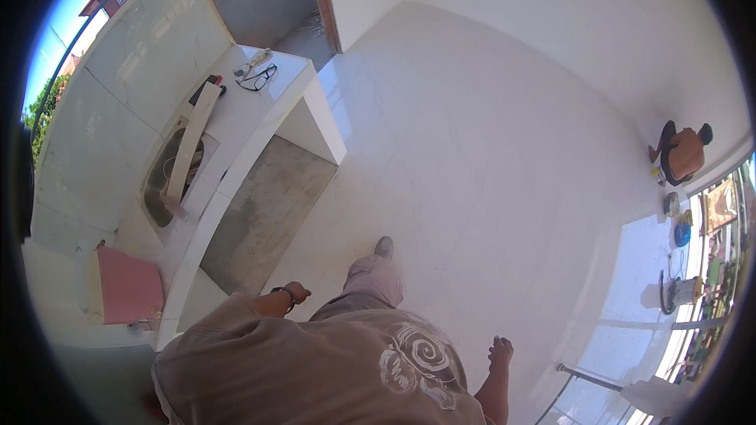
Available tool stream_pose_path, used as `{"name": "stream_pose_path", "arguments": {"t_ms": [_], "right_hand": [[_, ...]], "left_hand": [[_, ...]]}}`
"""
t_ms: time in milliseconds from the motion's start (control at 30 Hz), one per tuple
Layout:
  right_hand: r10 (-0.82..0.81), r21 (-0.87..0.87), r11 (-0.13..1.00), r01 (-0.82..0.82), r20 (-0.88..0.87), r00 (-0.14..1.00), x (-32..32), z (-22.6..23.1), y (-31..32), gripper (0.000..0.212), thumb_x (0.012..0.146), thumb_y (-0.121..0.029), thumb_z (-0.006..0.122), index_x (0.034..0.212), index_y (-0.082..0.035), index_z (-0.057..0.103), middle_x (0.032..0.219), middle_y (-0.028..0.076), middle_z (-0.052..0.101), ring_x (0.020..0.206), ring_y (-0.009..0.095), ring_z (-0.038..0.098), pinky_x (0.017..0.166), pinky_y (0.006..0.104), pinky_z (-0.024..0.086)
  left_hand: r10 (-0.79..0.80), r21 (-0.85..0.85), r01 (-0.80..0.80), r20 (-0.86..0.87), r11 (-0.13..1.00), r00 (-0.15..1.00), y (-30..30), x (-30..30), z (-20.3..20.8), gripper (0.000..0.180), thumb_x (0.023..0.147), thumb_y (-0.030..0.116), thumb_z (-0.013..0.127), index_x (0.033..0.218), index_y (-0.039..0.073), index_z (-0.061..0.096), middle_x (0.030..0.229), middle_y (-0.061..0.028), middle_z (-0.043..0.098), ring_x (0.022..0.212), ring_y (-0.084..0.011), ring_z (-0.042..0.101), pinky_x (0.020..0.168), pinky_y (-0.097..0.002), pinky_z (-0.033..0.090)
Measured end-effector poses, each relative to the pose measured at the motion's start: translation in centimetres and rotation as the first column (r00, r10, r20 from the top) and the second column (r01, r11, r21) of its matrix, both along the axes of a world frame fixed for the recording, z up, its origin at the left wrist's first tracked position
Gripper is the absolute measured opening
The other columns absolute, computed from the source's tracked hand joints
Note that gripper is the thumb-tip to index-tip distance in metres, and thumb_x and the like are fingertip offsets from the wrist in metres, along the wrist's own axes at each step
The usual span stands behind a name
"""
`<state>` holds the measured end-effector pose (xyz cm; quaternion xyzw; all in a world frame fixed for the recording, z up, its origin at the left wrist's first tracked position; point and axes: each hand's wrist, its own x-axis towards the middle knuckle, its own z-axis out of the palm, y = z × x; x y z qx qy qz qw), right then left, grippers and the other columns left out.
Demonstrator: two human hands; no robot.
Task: The person tightens plumbing connections under a wall-mounted urinal, then retrieves a cardboard piece and returns to apply sealant around the pipe joints. They wipe the area with the cardboard and continue adjusting the plumbing.
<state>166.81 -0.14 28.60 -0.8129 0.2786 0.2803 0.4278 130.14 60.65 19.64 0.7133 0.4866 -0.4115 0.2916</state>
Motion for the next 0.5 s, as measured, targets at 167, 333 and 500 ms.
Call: {"name": "stream_pose_path", "arguments": {"t_ms": [167, 333, 500], "right_hand": [[0.065, -0.077, 0.995, -0.059, 0.069, 0.996, 16.5, 2.7, 11.0, 0.048, 0.097, -0.022, 0.064, 0.137, 0.003, 0.053, 0.089, 0.008, 0.063, 0.059, 0.013, 0.055, 0.042, 0.0263, 0.040], [0.578, -0.101, 0.736, -0.669, -0.422, 0.699, 21.9, 1.6, 23.4, 0.039, 0.096, -0.025, 0.064, 0.124, 0.001, 0.059, 0.088, 0.008, 0.064, 0.063, 0.018, 0.062, 0.045, 0.0322, 0.046], [0.636, -0.046, 0.716, -0.697, -0.367, 0.678, 28.7, 0.3, 35.6, 0.039, 0.096, -0.026, 0.064, 0.124, 0.001, 0.060, 0.091, 0.009, 0.065, 0.066, 0.019, 0.064, 0.048, 0.0331, 0.048]], "left_hand": [[-0.150, -0.044, 0.147, -0.072, 0.988, 0.986, 3.1, 0.2, -5.8, 0.037, 0.098, 0.032, 0.055, 0.132, 0.026, 0.067, 0.118, -0.0136, 0.072, 0.113, -0.0336, 0.067, 0.097, -0.0442, 0.053], [0.444, -0.226, -0.411, 0.123, 0.883, 0.888, 11.3, 14.7, 0.8, 0.055, 0.090, 0.047, 0.066, 0.118, 0.001, 0.073, 0.127, -0.0219, 0.068, 0.118, -0.0346, 0.065, 0.102, -0.0420, 0.049], [0.342, -0.058, -0.363, 0.499, 0.930, 0.796, 23.9, 30.3, 11.5, 0.052, 0.091, 0.042, 0.066, 0.121, -0.001, 0.067, 0.121, -0.0215, 0.069, 0.113, -0.0345, 0.066, 0.099, -0.0420, 0.050]]}}
